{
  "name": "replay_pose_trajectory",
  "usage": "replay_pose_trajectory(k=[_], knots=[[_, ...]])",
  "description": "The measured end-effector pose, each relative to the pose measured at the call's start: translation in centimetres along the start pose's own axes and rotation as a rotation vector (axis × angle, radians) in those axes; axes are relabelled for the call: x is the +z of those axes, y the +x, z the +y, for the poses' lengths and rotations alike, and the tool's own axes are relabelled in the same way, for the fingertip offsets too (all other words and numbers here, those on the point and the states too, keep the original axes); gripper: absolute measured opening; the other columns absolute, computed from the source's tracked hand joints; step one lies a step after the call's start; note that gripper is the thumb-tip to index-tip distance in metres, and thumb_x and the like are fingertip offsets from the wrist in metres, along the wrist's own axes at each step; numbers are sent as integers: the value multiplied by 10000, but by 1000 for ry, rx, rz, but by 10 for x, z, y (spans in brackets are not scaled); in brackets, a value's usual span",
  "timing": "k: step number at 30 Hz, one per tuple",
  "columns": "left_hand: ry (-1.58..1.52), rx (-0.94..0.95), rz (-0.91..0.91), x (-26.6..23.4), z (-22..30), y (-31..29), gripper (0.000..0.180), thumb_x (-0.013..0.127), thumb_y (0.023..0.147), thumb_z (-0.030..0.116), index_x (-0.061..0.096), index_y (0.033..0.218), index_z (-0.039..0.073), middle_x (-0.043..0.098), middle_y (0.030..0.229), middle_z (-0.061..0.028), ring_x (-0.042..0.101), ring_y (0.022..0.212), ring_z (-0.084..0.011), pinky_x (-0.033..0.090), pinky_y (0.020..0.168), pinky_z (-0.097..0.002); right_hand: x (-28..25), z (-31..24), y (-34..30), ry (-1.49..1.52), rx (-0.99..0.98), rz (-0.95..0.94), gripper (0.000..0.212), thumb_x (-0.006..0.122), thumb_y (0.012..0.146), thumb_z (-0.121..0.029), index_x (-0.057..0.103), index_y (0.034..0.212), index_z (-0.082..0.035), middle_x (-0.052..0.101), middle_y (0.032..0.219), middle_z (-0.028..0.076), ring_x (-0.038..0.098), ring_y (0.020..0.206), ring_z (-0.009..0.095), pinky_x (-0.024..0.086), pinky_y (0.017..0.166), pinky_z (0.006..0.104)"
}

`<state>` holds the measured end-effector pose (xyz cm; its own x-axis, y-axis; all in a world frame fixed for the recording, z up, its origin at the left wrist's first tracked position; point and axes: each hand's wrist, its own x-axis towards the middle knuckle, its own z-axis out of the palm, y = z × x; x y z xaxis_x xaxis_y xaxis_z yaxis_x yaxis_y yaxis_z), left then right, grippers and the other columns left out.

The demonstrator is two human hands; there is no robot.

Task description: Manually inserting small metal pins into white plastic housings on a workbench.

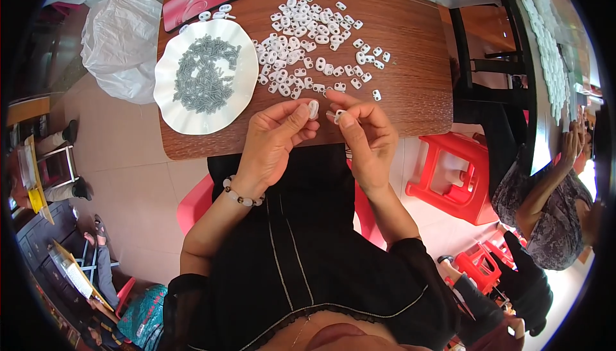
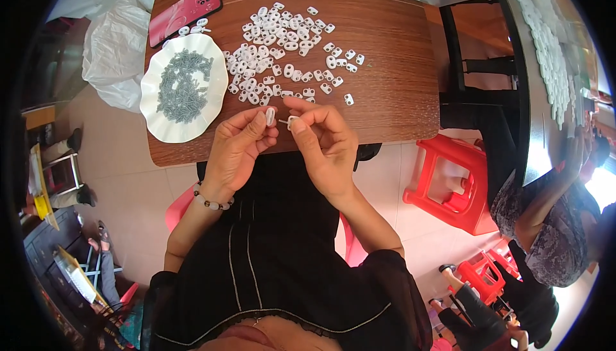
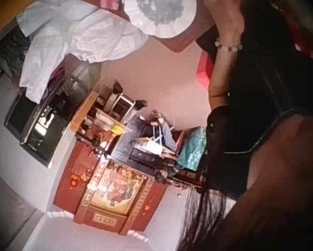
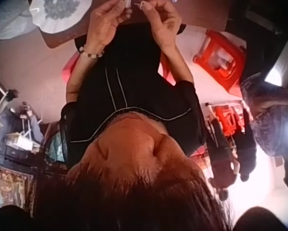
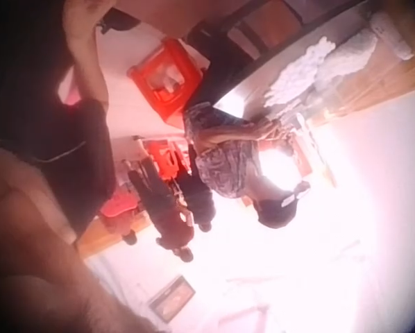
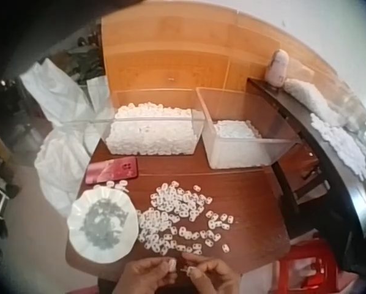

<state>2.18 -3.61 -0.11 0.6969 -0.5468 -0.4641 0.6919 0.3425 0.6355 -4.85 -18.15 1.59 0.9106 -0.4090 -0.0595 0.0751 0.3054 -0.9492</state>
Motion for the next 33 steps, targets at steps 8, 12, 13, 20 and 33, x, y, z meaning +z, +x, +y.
replay_pose_trajectory(k=[8,12,13,20,33], knots=[[-84,-48,-56,-3,3,0,237,645,915,160,666,1087,-1,684,978,-71,636,835,-122,534,774,-260,3,2,2,61,90,-19,34,583,916,1,564,890,12,634,1141,199,604,951,117,485,867,266],[-77,-65,-62,-2,4,0,231,642,915,159,655,1091,10,671,946,-59,630,821,-127,527,777,-264,4,2,3,75,72,-33,41,577,916,13,555,881,19,636,1136,199,614,928,113,508,842,264],[-73,-64,-64,-2,4,0,230,642,915,157,654,1092,9,672,947,-58,630,821,-125,527,776,-262,5,1,3,72,70,-33,43,574,917,16,552,879,21,636,1138,198,615,922,111,514,836,263],[-63,-54,-52,-2,4,1,232,641,915,149,649,1096,5,673,959,-61,629,829,-120,528,774,-253,6,2,3,87,72,-22,48,570,920,17,549,877,20,639,1135,189,615,910,104,516,835,262],[-64,-29,-53,-2,2,0,218,655,904,123,661,1083,-1,689,949,-74,649,822,-118,533,748,-236,5,6,2,38,45,-31,60,577,928,-29,546,897,12,636,1125,222,652,916,154,545,858,299]])
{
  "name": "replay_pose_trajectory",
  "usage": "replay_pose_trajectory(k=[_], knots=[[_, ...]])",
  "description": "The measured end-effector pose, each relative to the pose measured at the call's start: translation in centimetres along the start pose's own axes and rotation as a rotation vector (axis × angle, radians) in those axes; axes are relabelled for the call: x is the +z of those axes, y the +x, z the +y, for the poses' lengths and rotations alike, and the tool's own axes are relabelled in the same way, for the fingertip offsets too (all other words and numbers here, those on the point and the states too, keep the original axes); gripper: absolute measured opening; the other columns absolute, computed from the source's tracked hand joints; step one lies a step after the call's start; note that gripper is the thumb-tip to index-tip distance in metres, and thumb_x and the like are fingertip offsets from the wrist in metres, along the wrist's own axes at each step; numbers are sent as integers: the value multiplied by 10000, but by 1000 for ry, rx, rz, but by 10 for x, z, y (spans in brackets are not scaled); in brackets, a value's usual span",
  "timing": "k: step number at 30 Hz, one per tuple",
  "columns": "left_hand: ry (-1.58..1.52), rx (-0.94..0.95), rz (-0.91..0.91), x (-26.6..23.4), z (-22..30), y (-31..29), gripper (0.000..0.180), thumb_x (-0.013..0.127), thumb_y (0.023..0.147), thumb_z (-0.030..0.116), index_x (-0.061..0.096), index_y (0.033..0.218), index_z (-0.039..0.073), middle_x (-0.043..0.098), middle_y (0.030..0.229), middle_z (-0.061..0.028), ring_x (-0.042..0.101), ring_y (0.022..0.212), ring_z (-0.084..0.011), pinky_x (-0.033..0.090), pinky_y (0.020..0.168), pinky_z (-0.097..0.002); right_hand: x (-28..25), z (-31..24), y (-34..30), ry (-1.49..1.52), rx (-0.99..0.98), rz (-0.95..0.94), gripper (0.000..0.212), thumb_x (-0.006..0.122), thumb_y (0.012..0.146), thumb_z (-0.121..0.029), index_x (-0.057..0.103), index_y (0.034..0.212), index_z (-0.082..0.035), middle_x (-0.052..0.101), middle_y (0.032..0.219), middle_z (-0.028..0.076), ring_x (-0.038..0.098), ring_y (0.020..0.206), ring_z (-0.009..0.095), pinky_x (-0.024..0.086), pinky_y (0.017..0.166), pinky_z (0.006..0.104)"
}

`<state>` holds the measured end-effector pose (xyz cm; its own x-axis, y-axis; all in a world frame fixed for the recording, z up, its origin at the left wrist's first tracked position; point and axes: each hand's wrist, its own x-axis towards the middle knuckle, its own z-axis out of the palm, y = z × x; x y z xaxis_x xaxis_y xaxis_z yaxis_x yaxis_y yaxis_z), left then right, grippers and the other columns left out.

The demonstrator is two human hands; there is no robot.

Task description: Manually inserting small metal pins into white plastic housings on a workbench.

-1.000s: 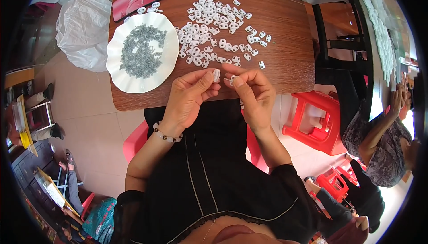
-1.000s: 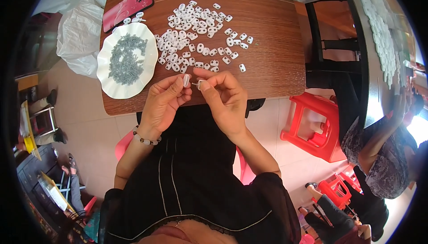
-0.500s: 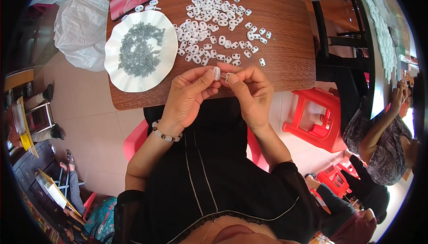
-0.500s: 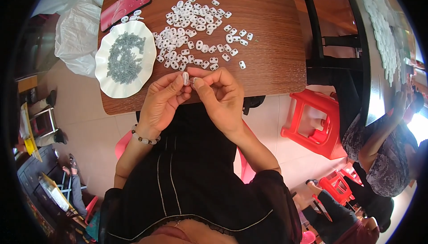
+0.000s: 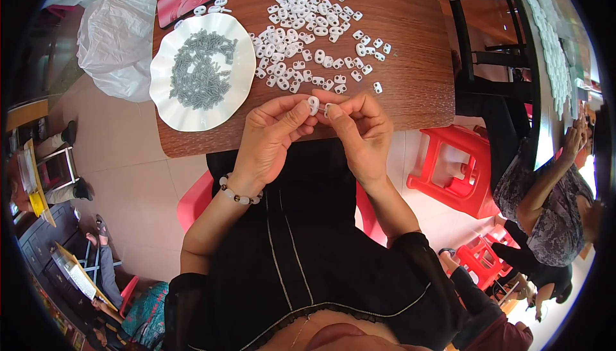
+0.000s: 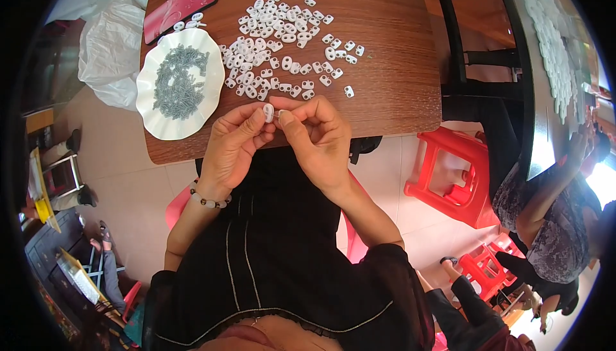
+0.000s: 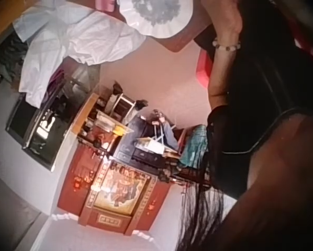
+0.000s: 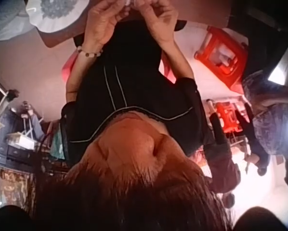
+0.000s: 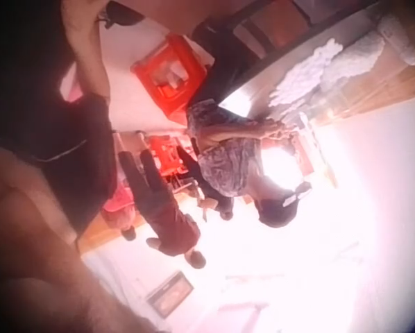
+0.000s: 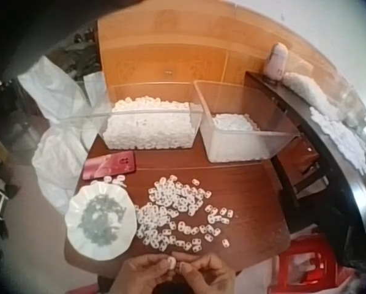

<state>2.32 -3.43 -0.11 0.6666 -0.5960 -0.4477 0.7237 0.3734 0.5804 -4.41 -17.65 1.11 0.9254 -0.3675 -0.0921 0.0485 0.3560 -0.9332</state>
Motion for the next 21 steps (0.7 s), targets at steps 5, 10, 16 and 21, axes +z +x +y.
replay_pose_trajectory(k=[5,10,16,21], knots=[[119,80,31,4,1,-2,227,670,896,135,669,1075,-5,695,924,-73,646,806,-111,527,734,-235,0,3,-1,-23,-27,-7,57,578,928,-28,552,900,13,637,1126,220,649,917,150,543,849,293],[203,136,25,7,0,-4,221,669,898,137,677,1069,-4,699,936,-77,638,805,-101,523,732,-233,3,0,-2,-9,17,-19,49,579,929,-25,561,906,14,629,1144,222,643,916,151,546,837,303],[237,114,-9,5,6,-11,213,666,897,117,683,1064,-13,700,940,-75,624,784,-95,508,713,-227,-2,-4,-2,110,102,-152,64,597,922,-34,559,942,14,592,1194,243,652,902,190,555,829,331],[282,123,-68,6,16,-16,203,669,892,105,689,1050,-21,696,912,-71,604,753,-93,496,690,-228,-1,-13,-1,179,174,-196,245,601,916,-17,549,1143,59,576,1217,177,622,949,183,526,870,334]])
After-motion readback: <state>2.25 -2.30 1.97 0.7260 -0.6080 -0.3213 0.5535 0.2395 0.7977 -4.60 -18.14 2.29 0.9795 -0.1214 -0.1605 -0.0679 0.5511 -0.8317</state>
